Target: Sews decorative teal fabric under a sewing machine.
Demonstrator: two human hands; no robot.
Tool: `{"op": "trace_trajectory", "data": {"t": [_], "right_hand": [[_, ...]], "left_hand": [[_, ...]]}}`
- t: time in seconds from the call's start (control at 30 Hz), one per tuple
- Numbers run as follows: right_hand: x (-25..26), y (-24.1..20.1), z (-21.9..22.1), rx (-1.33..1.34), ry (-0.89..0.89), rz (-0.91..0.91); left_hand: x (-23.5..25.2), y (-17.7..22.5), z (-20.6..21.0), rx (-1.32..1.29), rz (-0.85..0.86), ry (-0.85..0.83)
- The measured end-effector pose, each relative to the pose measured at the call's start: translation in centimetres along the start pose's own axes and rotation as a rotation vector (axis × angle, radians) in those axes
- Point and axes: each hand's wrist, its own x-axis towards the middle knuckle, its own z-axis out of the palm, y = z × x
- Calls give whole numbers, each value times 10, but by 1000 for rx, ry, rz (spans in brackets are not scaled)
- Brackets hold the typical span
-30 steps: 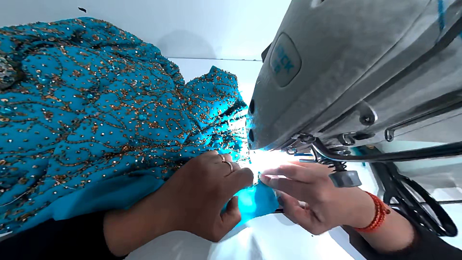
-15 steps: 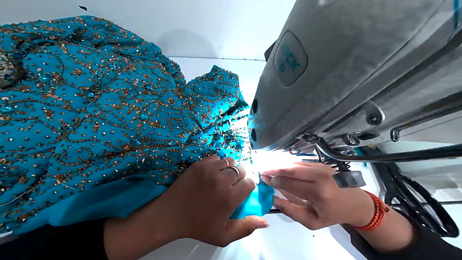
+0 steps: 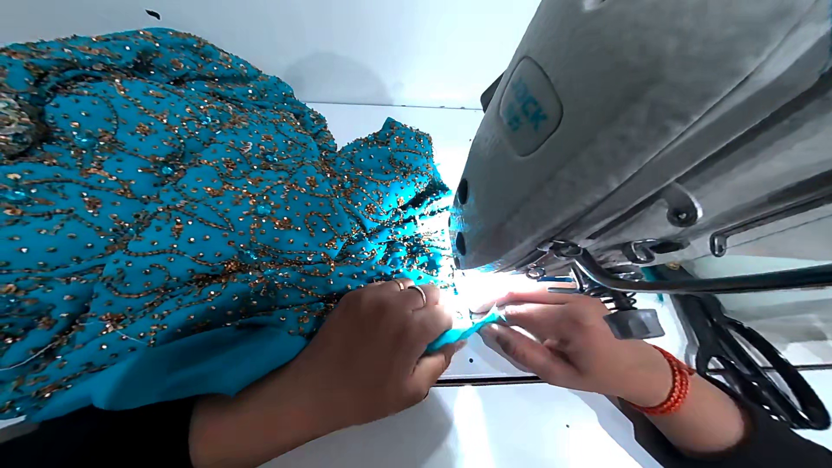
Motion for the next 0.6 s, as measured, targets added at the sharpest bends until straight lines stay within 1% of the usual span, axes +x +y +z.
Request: {"op": "trace_trajectory", "data": {"t": [0.1, 0.27, 0.4, 0.47, 0.6], "right_hand": [[1, -2, -1, -12, 0, 20], [2, -4, 4, 23, 32, 110], [0, -5, 8, -11, 60, 170], [1, -7, 9, -9, 68, 195], [1, -8, 12, -2, 99, 240]], "left_hand": [[2, -2, 0, -38, -96, -23], [4, -5, -1, -86, -165, -68], [5, -5, 0, -122, -228, -88], [5, -5, 0, -121, -243, -98], [5, -5, 2, -85, -214, -73]]}}
